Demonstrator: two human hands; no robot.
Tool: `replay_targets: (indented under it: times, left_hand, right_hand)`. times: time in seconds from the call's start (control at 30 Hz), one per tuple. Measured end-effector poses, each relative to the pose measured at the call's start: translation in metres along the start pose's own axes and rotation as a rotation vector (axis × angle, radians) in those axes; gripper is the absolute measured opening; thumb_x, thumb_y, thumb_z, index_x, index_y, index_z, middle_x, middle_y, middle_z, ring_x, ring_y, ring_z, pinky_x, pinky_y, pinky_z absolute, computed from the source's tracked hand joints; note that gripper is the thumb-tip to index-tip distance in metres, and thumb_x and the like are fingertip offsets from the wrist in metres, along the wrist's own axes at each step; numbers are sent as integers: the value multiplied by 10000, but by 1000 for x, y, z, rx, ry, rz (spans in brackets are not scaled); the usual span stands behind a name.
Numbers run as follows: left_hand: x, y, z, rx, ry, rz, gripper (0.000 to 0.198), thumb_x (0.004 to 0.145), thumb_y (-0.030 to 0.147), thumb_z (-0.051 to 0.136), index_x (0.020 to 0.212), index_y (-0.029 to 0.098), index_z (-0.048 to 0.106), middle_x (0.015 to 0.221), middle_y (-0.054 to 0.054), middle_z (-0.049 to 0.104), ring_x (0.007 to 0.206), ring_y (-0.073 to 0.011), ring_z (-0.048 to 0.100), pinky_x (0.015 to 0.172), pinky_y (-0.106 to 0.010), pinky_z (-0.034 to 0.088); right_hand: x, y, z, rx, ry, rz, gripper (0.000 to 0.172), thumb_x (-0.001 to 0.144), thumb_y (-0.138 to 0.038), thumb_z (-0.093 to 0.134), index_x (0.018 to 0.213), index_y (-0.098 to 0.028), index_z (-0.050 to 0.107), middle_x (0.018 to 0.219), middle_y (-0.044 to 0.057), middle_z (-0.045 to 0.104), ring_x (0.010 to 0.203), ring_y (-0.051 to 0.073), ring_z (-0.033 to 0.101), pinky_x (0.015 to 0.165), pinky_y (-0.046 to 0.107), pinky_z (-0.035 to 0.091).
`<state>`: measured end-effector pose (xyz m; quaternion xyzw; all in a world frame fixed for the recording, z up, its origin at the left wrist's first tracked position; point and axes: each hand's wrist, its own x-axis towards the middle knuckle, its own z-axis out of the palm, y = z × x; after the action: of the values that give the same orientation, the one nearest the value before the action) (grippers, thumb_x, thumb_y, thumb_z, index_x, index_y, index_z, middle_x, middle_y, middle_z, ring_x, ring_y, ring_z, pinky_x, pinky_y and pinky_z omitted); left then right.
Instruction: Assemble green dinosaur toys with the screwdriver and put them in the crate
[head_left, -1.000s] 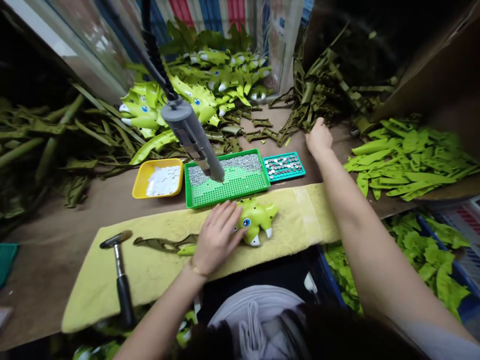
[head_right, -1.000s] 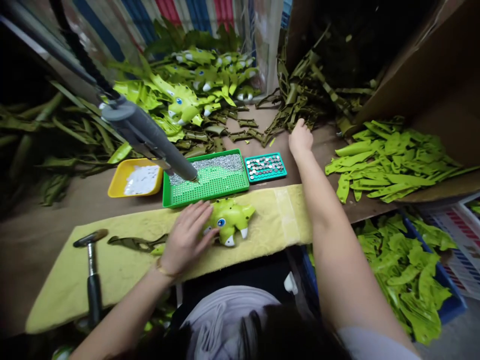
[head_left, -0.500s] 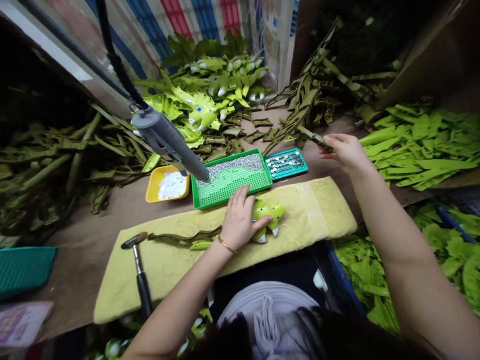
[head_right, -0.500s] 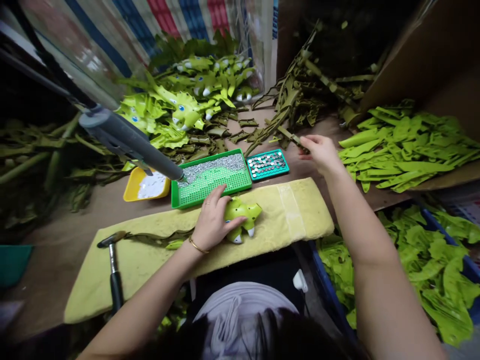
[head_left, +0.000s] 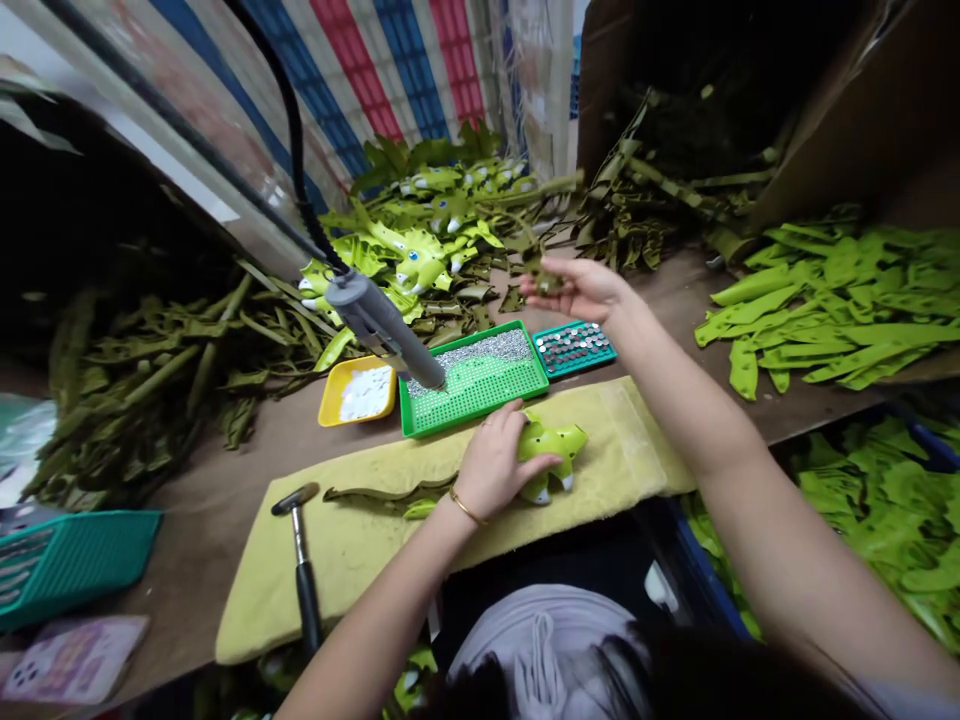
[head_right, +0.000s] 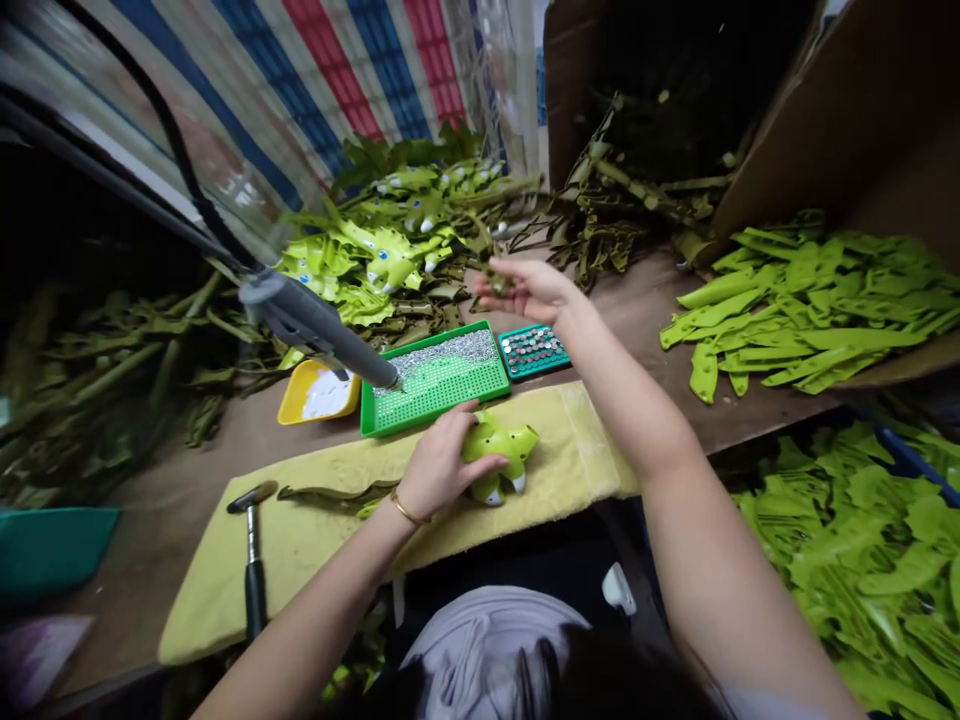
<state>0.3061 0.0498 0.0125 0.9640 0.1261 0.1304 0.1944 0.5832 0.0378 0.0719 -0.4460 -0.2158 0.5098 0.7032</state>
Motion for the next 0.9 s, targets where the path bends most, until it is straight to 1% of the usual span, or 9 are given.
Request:
replay_targets:
  times: [0.1,0.23,0.4,0.5,0.57,0.63,0.7,0.8,0.9]
  left_hand:
    - [3,3,-8,-15,-32,43,501,744,603,710,946,182,528,1272,-189,602,1169,-318,604,946,-484,532]
    - [9,9,-16,-34,-101,62,516,718,595,736,935,174,530,1103,-140,644,1026,-289,626,875,-454,546]
    - [9,16,-27,-72,-126,52,796,652,572,802,1235,126,496,1173,-160,593,1086,-301,580,943,-466,512]
    - [9,15,-38,-69,-188,36,671,659,562,796,1149,161,574,1090,-120,588,1014,-280,588,879,-437,531]
    - [10,12,-46,-41,-217,25,531,683,553,775,1017,176,608,1018,-95,586,941,-261,593,818,-412,533]
    - [12,8,-52,5,-219,26,453,714,533,752,962,187,598,995,-85,595,909,-255,594,790,-401,521]
    - [14,4,-57,52,-217,28,411,739,507,738,955,194,584,962,-76,615,889,-255,599,777,-395,510]
    - [16,1,-59,99,-219,16,396,739,478,748,950,187,583,906,-70,630,880,-266,607,776,-400,506]
    - [17,1,-56,100,-228,25,405,746,460,752,993,170,614,933,-80,631,897,-268,612,800,-411,515]
  right_hand:
    - [-11,24,7,-39,16,133,138,887,-227,522,794,-150,588,790,53,702,726,119,661,773,336,604]
    - [0,16,-10,-121,116,-28,315,942,-439,452,762,-196,540,667,0,616,628,86,545,730,303,556]
    - [2,-37,-47,-140,273,-388,364,965,-466,294,842,-239,552,944,10,681,1008,116,620,844,303,537]
    - [-15,-51,-68,-287,309,-464,313,934,-385,321,939,-251,604,1190,15,667,1213,154,573,881,352,530]
    - [-26,-51,-82,-374,317,-460,276,902,-380,385,969,-260,625,1244,14,659,1232,175,566,876,367,521]
    - [-33,-49,-98,-396,362,-423,282,888,-356,385,889,-242,643,1115,38,707,1162,171,603,836,359,502]
    - [-39,-53,-115,-397,416,-364,342,882,-290,318,748,-225,626,853,59,708,1048,137,634,779,336,462]
    - [-46,-65,-136,-423,452,-308,419,870,-228,231,643,-224,584,551,30,526,882,91,629,704,337,391]
    - [-52,-76,-143,-452,473,-276,402,884,-283,245,658,-230,574,483,-10,403,742,86,586,666,359,348]
